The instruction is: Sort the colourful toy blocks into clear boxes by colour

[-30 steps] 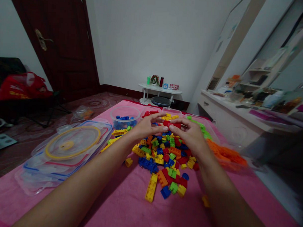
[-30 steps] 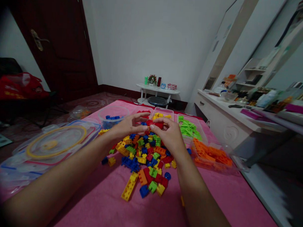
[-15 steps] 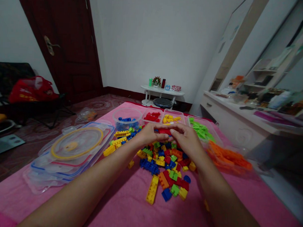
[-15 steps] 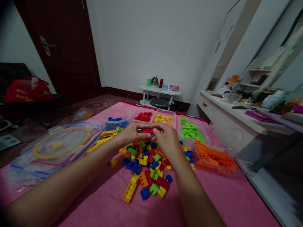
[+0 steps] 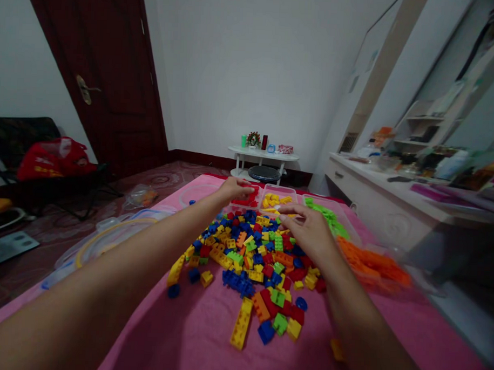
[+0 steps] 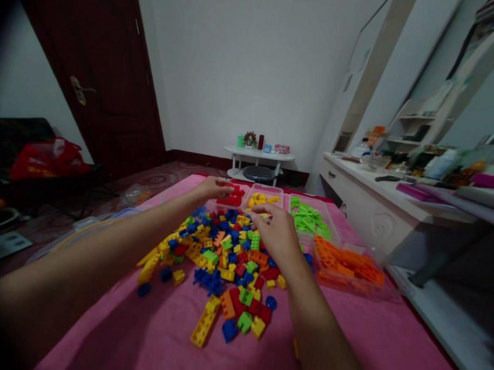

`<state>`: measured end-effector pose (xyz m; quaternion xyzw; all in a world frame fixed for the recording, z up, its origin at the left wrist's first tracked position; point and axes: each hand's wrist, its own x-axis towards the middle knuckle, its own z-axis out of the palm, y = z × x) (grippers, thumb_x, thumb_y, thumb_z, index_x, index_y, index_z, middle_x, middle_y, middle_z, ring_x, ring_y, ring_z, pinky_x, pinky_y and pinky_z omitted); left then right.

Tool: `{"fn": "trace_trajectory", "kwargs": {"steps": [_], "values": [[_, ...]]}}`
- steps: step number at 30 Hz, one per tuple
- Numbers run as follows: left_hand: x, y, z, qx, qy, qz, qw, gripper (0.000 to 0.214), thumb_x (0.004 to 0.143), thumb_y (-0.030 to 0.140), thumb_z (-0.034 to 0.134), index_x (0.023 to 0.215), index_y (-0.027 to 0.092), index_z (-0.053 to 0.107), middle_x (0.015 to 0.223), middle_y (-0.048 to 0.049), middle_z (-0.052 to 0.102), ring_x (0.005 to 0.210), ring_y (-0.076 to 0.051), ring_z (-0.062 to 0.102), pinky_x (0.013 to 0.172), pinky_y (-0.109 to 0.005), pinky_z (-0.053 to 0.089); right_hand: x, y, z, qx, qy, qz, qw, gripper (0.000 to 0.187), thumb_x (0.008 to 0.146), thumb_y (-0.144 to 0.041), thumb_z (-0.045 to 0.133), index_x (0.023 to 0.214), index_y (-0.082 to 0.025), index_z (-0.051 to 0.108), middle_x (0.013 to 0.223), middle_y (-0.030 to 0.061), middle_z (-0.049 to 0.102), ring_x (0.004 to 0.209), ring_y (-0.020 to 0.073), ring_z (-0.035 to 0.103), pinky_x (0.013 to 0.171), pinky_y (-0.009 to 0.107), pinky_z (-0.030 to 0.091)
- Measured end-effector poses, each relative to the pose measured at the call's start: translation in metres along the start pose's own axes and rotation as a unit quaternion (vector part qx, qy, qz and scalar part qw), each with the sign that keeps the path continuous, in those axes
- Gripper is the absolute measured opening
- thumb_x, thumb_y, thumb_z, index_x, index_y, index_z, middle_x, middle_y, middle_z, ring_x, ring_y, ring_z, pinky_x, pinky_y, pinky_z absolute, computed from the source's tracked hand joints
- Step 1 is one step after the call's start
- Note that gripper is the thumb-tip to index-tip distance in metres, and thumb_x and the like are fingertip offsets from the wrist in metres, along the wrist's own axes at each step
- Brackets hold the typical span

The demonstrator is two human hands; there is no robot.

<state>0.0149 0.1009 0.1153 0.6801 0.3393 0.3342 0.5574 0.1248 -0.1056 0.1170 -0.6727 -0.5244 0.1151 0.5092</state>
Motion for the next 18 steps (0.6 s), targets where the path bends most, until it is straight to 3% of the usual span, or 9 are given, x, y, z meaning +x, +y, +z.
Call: {"fn": "trace_trajectory", "kwargs": {"steps": [2, 6, 8, 12, 14, 18], "values": [[0.02, 0.008, -0.007, 0.129, 0.049, 0.035, 0.99, 0.057, 0.06, 0.03, 0.08, 0.109, 0.006, 0.064, 0.085, -0.0126, 0.07, 0.078, -0.022, 0.066, 0.076, -0.035, 0.053, 0.001, 0.003, -0.002, -0.012, 0.018, 0.0, 1.0, 0.025, 0.075, -0.031, 0.058, 0.094, -0.017, 0.067, 0.094, 0.0072, 0.071, 0.064, 0.0164, 0.066, 0.057, 0.026, 0.049], [0.027, 0.007, -0.009, 0.348, 0.112, 0.172, 0.915, 0.071, 0.056, 0.034, 0.08, 0.12, 0.013, 0.06, 0.117, -0.0147, 0.063, 0.112, -0.03, 0.055, 0.099, -0.039, 0.04, 0.004, 0.014, 0.001, -0.072, 0.052, -0.033, 0.996, 0.025, 0.077, -0.029, 0.056, 0.097, -0.019, 0.067, 0.099, 0.0054, 0.07, 0.067, 0.0159, 0.065, 0.064, 0.029, 0.05], [0.014, -0.003, -0.001, 0.357, 0.105, 0.216, 0.903, 0.06, 0.062, 0.034, 0.076, 0.117, 0.014, 0.063, 0.118, -0.0142, 0.062, 0.113, -0.029, 0.054, 0.1, -0.038, 0.039, 0.003, 0.021, 0.007, -0.112, 0.044, -0.042, 0.992, 0.023, 0.077, -0.025, 0.055, 0.096, -0.02, 0.068, 0.098, 0.0046, 0.07, 0.069, 0.016, 0.064, 0.067, 0.03, 0.05], [-0.025, -0.028, 0.023, 0.293, 0.024, 0.253, 0.922, 0.032, 0.073, 0.028, 0.063, 0.101, 0.014, 0.071, 0.1, -0.011, 0.069, 0.096, -0.026, 0.062, 0.09, -0.035, 0.046, -0.005, 0.029, 0.027, -0.22, -0.023, -0.092, 0.971, 0.03, 0.075, -0.02, 0.057, 0.103, -0.02, 0.067, 0.107, 0.0059, 0.068, 0.097, 0.022, 0.06, 0.086, 0.035, 0.045], [-0.042, -0.04, 0.033, 0.278, -0.017, 0.28, 0.919, 0.029, 0.075, 0.023, 0.06, 0.1, 0.014, 0.071, 0.095, -0.0084, 0.07, 0.091, -0.026, 0.063, 0.086, -0.034, 0.047, -0.012, 0.03, 0.035, -0.285, -0.053, -0.113, 0.95, 0.034, 0.074, -0.02, 0.06, 0.108, -0.021, 0.066, 0.111, 0.0064, 0.066, 0.106, 0.0257, 0.055, 0.09, 0.038, 0.042], [-0.059, -0.05, 0.045, 0.275, -0.057, 0.323, 0.904, 0.032, 0.073, 0.015, 0.057, 0.102, 0.015, 0.07, 0.098, -0.0104, 0.068, 0.093, -0.027, 0.06, 0.087, -0.035, 0.043, -0.017, 0.03, 0.04, -0.336, -0.093, -0.093, 0.933, 0.029, 0.076, -0.02, 0.059, 0.103, -0.025, 0.067, 0.105, 0.0048, 0.068, 0.099, 0.0248, 0.058, 0.084, 0.035, 0.043]]}}
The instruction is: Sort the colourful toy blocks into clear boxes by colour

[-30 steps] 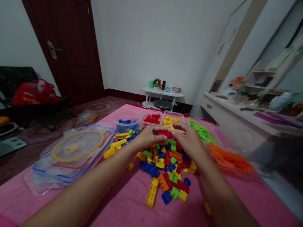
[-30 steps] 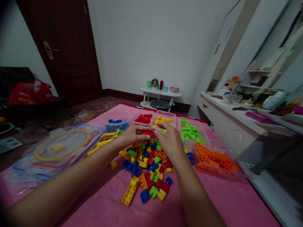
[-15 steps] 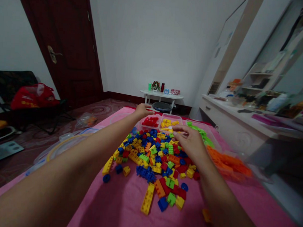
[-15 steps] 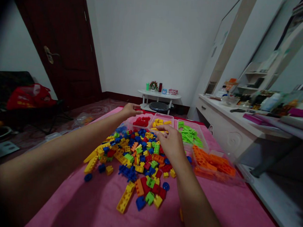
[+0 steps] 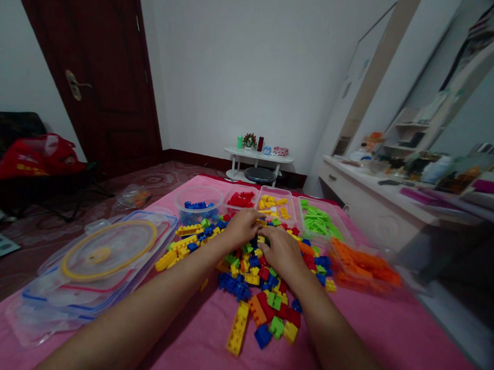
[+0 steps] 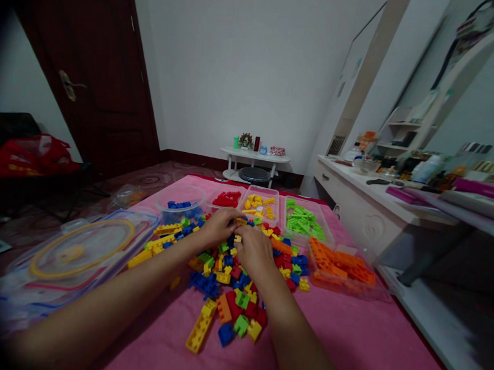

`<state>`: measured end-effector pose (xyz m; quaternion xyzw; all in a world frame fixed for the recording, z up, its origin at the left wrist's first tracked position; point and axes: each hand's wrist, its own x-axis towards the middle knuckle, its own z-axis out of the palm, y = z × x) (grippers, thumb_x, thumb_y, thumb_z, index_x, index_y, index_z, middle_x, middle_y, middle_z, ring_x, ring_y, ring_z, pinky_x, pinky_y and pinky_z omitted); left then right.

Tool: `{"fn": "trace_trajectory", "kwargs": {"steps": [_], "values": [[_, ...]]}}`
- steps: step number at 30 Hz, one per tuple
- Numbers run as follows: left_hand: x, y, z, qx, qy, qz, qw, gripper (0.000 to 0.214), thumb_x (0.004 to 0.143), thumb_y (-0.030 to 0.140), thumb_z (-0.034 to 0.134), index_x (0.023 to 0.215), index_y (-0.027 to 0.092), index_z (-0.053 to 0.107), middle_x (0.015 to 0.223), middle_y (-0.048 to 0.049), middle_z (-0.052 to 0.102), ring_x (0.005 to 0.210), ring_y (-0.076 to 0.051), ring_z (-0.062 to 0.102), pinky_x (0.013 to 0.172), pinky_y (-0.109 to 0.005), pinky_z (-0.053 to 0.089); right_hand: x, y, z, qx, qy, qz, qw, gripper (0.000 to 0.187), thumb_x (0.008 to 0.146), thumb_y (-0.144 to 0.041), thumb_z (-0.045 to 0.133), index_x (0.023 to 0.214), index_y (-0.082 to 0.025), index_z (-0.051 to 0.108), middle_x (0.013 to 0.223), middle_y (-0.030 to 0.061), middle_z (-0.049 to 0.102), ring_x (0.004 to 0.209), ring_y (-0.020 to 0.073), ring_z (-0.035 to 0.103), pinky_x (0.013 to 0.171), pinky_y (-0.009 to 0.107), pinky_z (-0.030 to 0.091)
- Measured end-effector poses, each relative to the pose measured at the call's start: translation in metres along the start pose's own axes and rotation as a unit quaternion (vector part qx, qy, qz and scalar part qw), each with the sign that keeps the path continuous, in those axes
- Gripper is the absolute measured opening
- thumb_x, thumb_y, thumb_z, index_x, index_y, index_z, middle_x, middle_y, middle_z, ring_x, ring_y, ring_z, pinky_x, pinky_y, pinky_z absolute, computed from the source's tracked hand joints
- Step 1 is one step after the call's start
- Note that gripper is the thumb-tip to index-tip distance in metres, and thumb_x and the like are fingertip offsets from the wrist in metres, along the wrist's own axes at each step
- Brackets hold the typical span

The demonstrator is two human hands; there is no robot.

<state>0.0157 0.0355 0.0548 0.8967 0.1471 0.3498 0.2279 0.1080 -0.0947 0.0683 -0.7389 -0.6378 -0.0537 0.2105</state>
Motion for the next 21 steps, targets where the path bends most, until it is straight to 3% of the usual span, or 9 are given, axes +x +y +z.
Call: {"fn": "trace_trajectory", "kwargs": {"steps": [3, 6, 8, 11, 13, 16, 19, 21], "values": [[0.004, 0.004, 0.003, 0.047, -0.054, 0.011, 0.997, 0.033, 0.075, 0.015, 0.054, 0.105, 0.015, 0.069, 0.103, -0.0138, 0.065, 0.097, -0.028, 0.057, 0.09, -0.039, 0.04, 0.003, 0.005, -0.006, 0.014, -0.02, 0.023, 0.999, 0.025, 0.074, -0.024, 0.061, 0.097, -0.026, 0.069, 0.097, 0.0044, 0.07, 0.089, 0.0227, 0.062, 0.075, 0.032, 0.044], [0.007, 0.003, 0.005, 0.119, -0.099, -0.008, 0.988, 0.026, 0.074, 0.015, 0.053, 0.094, 0.016, 0.071, 0.099, -0.0137, 0.065, 0.094, -0.026, 0.057, 0.087, -0.039, 0.042, 0.008, 0.015, -0.013, 0.057, -0.014, 0.045, 0.997, 0.021, 0.073, -0.028, 0.059, 0.091, -0.025, 0.07, 0.088, 0.0031, 0.071, 0.079, 0.0199, 0.063, 0.07, 0.029, 0.044], [0.006, 0.002, 0.008, 0.131, -0.094, -0.022, 0.987, 0.024, 0.074, 0.014, 0.052, 0.089, 0.016, 0.071, 0.092, -0.0119, 0.066, 0.092, -0.025, 0.057, 0.085, -0.036, 0.043, 0.011, 0.022, -0.015, 0.097, 0.022, 0.055, 0.994, 0.021, 0.073, -0.027, 0.057, 0.09, -0.023, 0.07, 0.087, 0.0028, 0.071, 0.078, 0.0187, 0.063, 0.07, 0.029, 0.045], [0.0, 0.0, 0.009, 0.09, -0.034, -0.048, 0.994, 0.029, 0.074, 0.014, 0.055, 0.098, 0.018, 0.07, 0.093, -0.0079, 0.067, 0.092, -0.022, 0.058, 0.086, -0.033, 0.043, 0.014, 0.03, -0.014, 0.195, 0.082, 0.088, 0.973, 0.026, 0.072, -0.027, 0.057, 0.094, -0.02, 0.068, 0.081, 0.0032, 0.069, 0.071, 0.0175, 0.062, 0.064, 0.028, 0.047], [-0.003, 0.001, 0.007, 0.037, 0.017, -0.073, 0.996, 0.032, 0.075, 0.02, 0.059, 0.106, 0.018, 0.068, 0.094, -0.0067, 0.068, 0.09, -0.021, 0.059, 0.086, -0.032, 0.044, 0.015, 0.032, -0.011, 0.302, 0.096, 0.129, 0.94, 0.029, 0.072, -0.028, 0.057, 0.098, -0.018, 0.066, 0.073, 0.0022, 0.067, 0.062, 0.0158, 0.061, 0.056, 0.027, 0.047], [-0.003, 0.006, 0.004, -0.088, 0.067, -0.11, 0.988, 0.035, 0.079, 0.031, 0.057, 0.108, 0.015, 0.067, 0.093, -0.0075, 0.069, 0.085, -0.021, 0.061, 0.082, -0.032, 0.046, 0.016, 0.03, -0.006, 0.466, 0.086, 0.189, 0.86, 0.029, 0.072, -0.029, 0.058, 0.098, -0.017, 0.063, 0.067, 0.0, 0.063, 0.055, 0.0126, 0.059, 0.05, 0.023, 0.047], [-0.001, 0.014, 0.002, -0.233, 0.012, -0.089, 0.968, 0.033, 0.083, 0.031, 0.051, 0.106, 0.013, 0.067, 0.096, -0.0066, 0.07, 0.089, -0.02, 0.062, 0.082, -0.029, 0.047, 0.015, 0.025, 0.0, 0.577, 0.077, 0.222, 0.782, 0.029, 0.07, -0.034, 0.065, 0.093, -0.017, 0.063, 0.07, -0.0004, 0.062, 0.057, 0.0096, 0.06, 0.05, 0.019, 0.048], [0.0, 0.018, 0.001, -0.264, -0.045, -0.045, 0.963, 0.031, 0.084, 0.029, 0.05, 0.103, 0.014, 0.068, 0.096, -0.0049, 0.07, 0.091, -0.019, 0.062, 0.083, -0.028, 0.046, 0.014, 0.021, 0.003, 0.616, 0.064, 0.221, 0.753, 0.033, 0.069, -0.04, 0.068, 0.093, -0.018, 0.064, 0.073, -0.0005, 0.062, 0.056, 0.0082, 0.058, 0.05, 0.018, 0.048]]}}
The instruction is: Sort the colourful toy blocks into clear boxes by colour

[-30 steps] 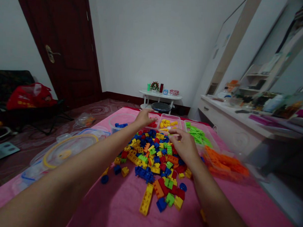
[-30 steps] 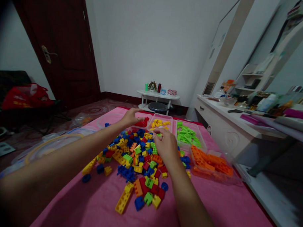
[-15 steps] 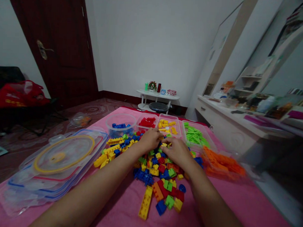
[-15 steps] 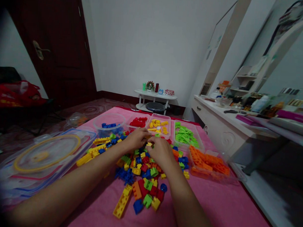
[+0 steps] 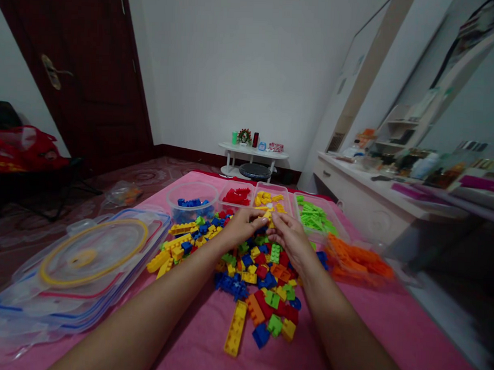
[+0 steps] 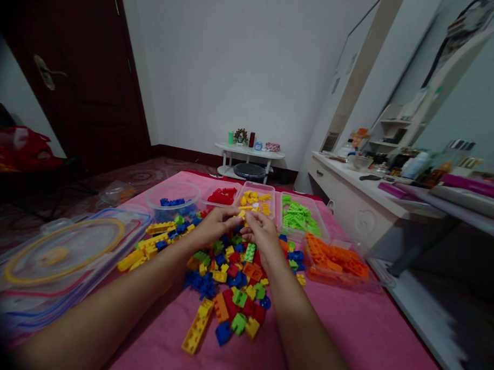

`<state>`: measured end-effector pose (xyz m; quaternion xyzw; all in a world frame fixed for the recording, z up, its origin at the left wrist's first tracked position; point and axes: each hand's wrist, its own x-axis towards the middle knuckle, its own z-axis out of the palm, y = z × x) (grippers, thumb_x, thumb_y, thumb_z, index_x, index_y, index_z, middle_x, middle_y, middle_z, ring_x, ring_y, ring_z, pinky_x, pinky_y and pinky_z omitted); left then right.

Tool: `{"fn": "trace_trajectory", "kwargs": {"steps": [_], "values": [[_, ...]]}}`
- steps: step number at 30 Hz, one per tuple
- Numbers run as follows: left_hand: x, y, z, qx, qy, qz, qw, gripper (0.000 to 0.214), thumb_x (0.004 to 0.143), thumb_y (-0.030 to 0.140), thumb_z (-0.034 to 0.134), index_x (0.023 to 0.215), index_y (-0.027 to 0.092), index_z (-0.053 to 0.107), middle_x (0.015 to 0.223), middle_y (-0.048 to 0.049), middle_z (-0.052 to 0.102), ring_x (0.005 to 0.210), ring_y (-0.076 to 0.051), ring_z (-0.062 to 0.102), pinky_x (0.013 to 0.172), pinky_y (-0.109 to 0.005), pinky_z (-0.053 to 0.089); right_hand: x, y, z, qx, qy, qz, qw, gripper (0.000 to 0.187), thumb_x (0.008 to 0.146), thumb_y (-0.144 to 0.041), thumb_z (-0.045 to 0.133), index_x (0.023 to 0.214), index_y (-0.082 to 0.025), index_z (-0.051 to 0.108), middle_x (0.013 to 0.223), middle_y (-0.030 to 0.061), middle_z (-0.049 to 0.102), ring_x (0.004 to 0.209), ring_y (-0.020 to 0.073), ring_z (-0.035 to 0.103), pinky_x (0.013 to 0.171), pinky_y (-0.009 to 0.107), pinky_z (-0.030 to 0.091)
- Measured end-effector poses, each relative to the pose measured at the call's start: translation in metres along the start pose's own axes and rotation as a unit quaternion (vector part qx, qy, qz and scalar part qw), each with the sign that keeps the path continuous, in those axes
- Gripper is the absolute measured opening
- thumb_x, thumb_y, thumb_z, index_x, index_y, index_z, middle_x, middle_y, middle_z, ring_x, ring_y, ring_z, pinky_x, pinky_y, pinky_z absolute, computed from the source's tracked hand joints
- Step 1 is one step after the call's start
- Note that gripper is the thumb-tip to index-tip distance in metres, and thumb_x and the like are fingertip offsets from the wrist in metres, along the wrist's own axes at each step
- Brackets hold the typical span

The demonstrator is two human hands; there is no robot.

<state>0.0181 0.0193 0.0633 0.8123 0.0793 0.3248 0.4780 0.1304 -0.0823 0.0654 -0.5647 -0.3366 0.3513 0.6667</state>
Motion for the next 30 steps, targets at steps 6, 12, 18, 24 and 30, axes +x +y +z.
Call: {"fn": "trace_trajectory", "kwargs": {"steps": [6, 12, 18, 24, 30], "values": [[-0.002, 0.013, -0.002, 0.125, 0.025, -0.001, 0.992, 0.023, 0.075, 0.028, 0.062, 0.09, 0.014, 0.073, 0.079, -0.0035, 0.07, 0.071, -0.016, 0.06, 0.07, -0.025, 0.047, -0.004, 0.0, 0.006, 0.027, 0.003, 0.003, 1.0, 0.034, 0.067, -0.043, 0.072, 0.088, -0.017, 0.066, 0.065, -0.0014, 0.061, 0.053, 0.0075, 0.054, 0.048, 0.018, 0.047], [0.0, 0.022, -0.003, 0.032, 0.201, -0.008, 0.979, 0.031, 0.074, 0.035, 0.065, 0.097, 0.014, 0.07, 0.092, -0.0066, 0.07, 0.076, -0.015, 0.062, 0.07, -0.025, 0.049, -0.008, -0.006, 0.013, 0.107, 0.021, 0.044, 0.993, 0.03, 0.069, -0.04, 0.07, 0.088, -0.018, 0.064, 0.072, -0.0002, 0.064, 0.051, 0.0073, 0.054, 0.047, 0.018, 0.046], [0.0, 0.017, 0.002, -0.114, 0.168, -0.014, 0.979, 0.039, 0.079, 0.042, 0.059, 0.103, 0.013, 0.068, 0.1, -0.0071, 0.069, 0.083, -0.016, 0.064, 0.076, -0.025, 0.049, -0.018, -0.014, 0.022, 0.141, -0.031, 0.099, 0.985, 0.033, 0.072, -0.044, 0.066, 0.094, -0.021, 0.06, 0.067, -0.0022, 0.061, 0.044, 0.0064, 0.047, 0.04, 0.017, 0.037], [-0.005, 0.011, 0.009, -0.093, 0.086, -0.048, 0.991, 0.051, 0.086, 0.054, 0.043, 0.104, 0.014, 0.068, 0.086, -0.0028, 0.069, 0.077, -0.015, 0.061, 0.069, -0.024, 0.048, -0.021, -0.013, 0.027, 0.167, -0.039, 0.115, 0.978, 0.03, 0.069, -0.039, 0.07, 0.09, -0.024, 0.057, 0.064, -0.0064, 0.058, 0.041, 0.0042, 0.042, 0.036, 0.014, 0.029], [-0.009, -0.003, 0.009, -0.048, 0.156, -0.042, 0.986, 0.047, 0.089, 0.047, 0.039, 0.101, 0.013, 0.069, 0.095, -0.0049, 0.07, 0.095, -0.019, 0.062, 0.087, -0.029, 0.045, -0.018, -0.011, 0.023, 0.145, -0.015, 0.109, 0.983, 0.03, 0.07, -0.037, 0.069, 0.093, -0.019, 0.062, 0.068, -0.0008, 0.062, 0.043, 0.0044, 0.043, 0.036, 0.013, 0.03]]}}
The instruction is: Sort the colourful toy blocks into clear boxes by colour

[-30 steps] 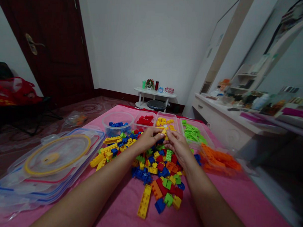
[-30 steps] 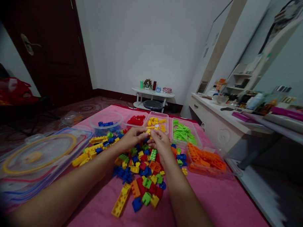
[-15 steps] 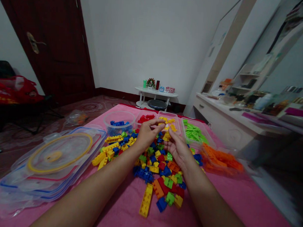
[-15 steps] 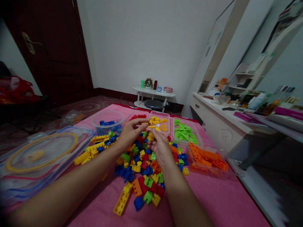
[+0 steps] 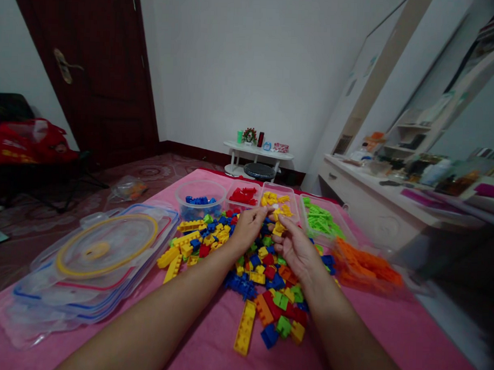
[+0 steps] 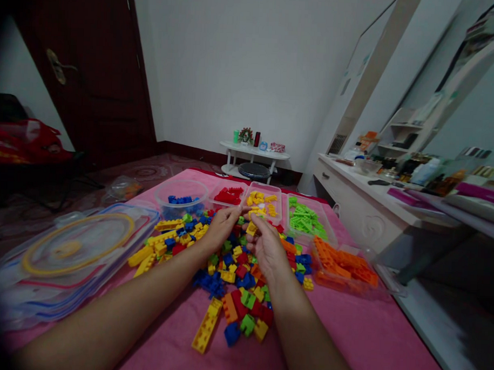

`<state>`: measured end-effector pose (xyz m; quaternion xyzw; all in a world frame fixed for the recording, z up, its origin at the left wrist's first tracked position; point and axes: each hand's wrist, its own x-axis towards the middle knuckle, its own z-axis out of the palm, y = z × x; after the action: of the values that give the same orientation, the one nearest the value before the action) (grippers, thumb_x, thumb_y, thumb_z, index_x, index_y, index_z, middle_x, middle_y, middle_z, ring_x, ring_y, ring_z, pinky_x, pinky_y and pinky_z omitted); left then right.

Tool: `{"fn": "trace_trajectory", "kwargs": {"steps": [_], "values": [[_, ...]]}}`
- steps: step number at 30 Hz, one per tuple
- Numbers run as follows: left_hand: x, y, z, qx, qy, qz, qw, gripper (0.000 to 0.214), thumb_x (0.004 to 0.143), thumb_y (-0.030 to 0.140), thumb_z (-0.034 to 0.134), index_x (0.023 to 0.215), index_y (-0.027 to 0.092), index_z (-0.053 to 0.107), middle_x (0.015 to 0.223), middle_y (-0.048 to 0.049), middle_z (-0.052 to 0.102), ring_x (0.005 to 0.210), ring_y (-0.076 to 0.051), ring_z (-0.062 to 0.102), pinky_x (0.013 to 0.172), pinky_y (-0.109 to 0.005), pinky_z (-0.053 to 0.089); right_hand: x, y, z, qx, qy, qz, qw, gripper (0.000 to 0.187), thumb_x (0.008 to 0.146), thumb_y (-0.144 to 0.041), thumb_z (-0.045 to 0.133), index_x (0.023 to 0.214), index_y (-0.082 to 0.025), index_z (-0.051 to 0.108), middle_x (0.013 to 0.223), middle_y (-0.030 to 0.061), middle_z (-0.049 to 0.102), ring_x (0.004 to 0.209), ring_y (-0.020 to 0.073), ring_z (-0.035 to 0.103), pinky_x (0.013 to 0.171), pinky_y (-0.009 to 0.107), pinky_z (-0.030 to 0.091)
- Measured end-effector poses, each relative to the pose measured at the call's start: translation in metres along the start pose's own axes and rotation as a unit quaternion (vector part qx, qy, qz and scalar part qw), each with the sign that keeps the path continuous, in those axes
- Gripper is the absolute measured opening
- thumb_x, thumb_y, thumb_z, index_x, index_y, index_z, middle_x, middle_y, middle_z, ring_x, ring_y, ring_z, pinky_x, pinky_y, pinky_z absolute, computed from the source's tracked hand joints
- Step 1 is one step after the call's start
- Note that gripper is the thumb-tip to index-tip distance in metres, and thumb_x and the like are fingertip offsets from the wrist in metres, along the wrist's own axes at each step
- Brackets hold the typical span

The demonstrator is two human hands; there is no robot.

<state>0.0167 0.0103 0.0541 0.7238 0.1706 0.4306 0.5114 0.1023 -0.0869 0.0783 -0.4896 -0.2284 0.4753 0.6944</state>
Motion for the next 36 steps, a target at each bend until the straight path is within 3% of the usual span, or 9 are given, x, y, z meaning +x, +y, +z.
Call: {"fn": "trace_trajectory", "kwargs": {"steps": [3, 10, 14, 19, 21, 25, 28, 32, 36], "values": [[-0.002, -0.012, -0.001, 0.05, 0.031, 0.02, 0.998, 0.04, 0.09, 0.04, 0.039, 0.097, 0.016, 0.07, 0.096, -0.004, 0.07, 0.092, -0.018, 0.062, 0.085, -0.028, 0.045, -0.001, -0.002, -0.002, -0.024, 0.003, -0.015, 1.0, 0.029, 0.07, -0.036, 0.07, 0.093, -0.02, 0.065, 0.072, 0.0009, 0.064, 0.045, 0.0054, 0.047, 0.036, 0.014, 0.033], [-0.004, -0.021, 0.001, 0.148, 0.002, 0.04, 0.988, 0.038, 0.09, 0.036, 0.039, 0.082, 0.016, 0.07, 0.077, -0.0021, 0.068, 0.073, -0.015, 0.06, 0.066, -0.023, 0.042, 0.02, -0.021, -0.002, -0.164, 0.017, -0.005, 0.986, 0.027, 0.07, -0.034, 0.071, 0.09, -0.017, 0.068, 0.074, 0.0032, 0.066, 0.044, 0.0051, 0.048, 0.033, 0.013, 0.035], [-0.003, -0.021, 0.001, 0.184, -0.003, 0.017, 0.983, 0.036, 0.089, 0.034, 0.041, 0.077, 0.016, 0.069, 0.073, -0.0023, 0.066, 0.07, -0.015, 0.058, 0.065, -0.023, 0.04, 0.056, -0.052, 0.003, -0.318, 0.088, -0.071, 0.941, 0.02, 0.076, -0.03, 0.065, 0.085, -0.011, 0.067, 0.07, 0.0045, 0.064, 0.038, 0.0033, 0.046, 0.032, 0.013, 0.036], [-0.004, -0.018, 0.0, 0.197, -0.011, 0.021, 0.98, 0.033, 0.088, 0.031, 0.042, 0.076, 0.016, 0.069, 0.072, -0.0022, 0.066, 0.069, -0.015, 0.057, 0.066, -0.023, 0.04, 0.084, -0.083, -0.008, -0.386, 0.15, -0.16, 0.896, 0.043, 0.082, -0.033, 0.059, 0.119, -0.012, 0.052, 0.098, 0.0122, 0.065, 0.053, 0.0095, 0.063, 0.045, 0.02, 0.05], [-0.004, -0.018, -0.001, 0.199, -0.014, 0.025, 0.98, 0.033, 0.088, 0.031, 0.042, 0.076, 0.016, 0.069, 0.072, -0.0021, 0.066, 0.069, -0.015, 0.056, 0.066, -0.022, 0.039, 0.082, -0.085, -0.019, -0.442, 0.148, -0.183, 0.866, 0.043, 0.082, -0.032, 0.057, 0.119, -0.011, 0.052, 0.102, 0.0137, 0.065, 0.057, 0.0116, 0.065, 0.047, 0.021, 0.05], [-0.005, -0.02, 0.0, 0.204, -0.014, 0.028, 0.978, 0.034, 0.088, 0.032, 0.042, 0.076, 0.016, 0.069, 0.072, -0.0019, 0.066, 0.068, -0.014, 0.056, 0.064, -0.022, 0.038, 0.06, -0.073, -0.04, -0.54, 0.09, -0.168, 0.82, 0.017, 0.074, -0.023, 0.061, 0.085, -0.012, 0.067, 0.078, 0.0079, 0.068, 0.058, 0.0146, 0.064, 0.048, 0.021, 0.047], [-0.004, -0.022, 0.001, 0.203, -0.013, 0.033, 0.979, 0.034, 0.088, 0.032, 0.041, 0.076, 0.015, 0.068, 0.072, -0.0014, 0.065, 0.068, -0.014, 0.056, 0.062, -0.022, 0.037, 0.035, -0.059, -0.046, -0.639, -0.009, -0.163, 0.751, 0.013, 0.071, -0.023, 0.06, 0.071, -0.014, 0.069, 0.064, 0.004, 0.066, 0.059, 0.0148, 0.06, 0.053, 0.023, 0.045], [-0.004, -0.021, 0.001, 0.204, -0.015, 0.024, 0.979, 0.034, 0.088, 0.033, 0.042, 0.078, 0.015, 0.069, 0.073, -0.0023, 0.066, 0.069, -0.014, 0.056, 0.064, -0.022, 0.038, 0.002, -0.037, -0.046, -0.685, -0.107, -0.145, 0.706, 0.023, 0.068, -0.03, 0.066, 0.085, -0.016, 0.07, 0.075, 0.0023, 0.068, 0.065, 0.0145, 0.058, 0.058, 0.023, 0.042], [-0.005, -0.018, 0.0, 0.207, -0.02, 0.013, 0.978, 0.034, 0.087, 0.033, 0.042, 0.077, 0.015, 0.069, 0.074, -0.0033, 0.066, 0.071, -0.015, 0.056, 0.065, -0.022, 0.039, -0.014, -0.019, -0.042, -0.729, -0.103, -0.179, 0.653, 0.036, 0.062, -0.029, 0.071, 0.096, -0.018, 0.066, 0.086, 0.003, 0.067, 0.073, 0.0164, 0.058, 0.062, 0.024, 0.04]]}}
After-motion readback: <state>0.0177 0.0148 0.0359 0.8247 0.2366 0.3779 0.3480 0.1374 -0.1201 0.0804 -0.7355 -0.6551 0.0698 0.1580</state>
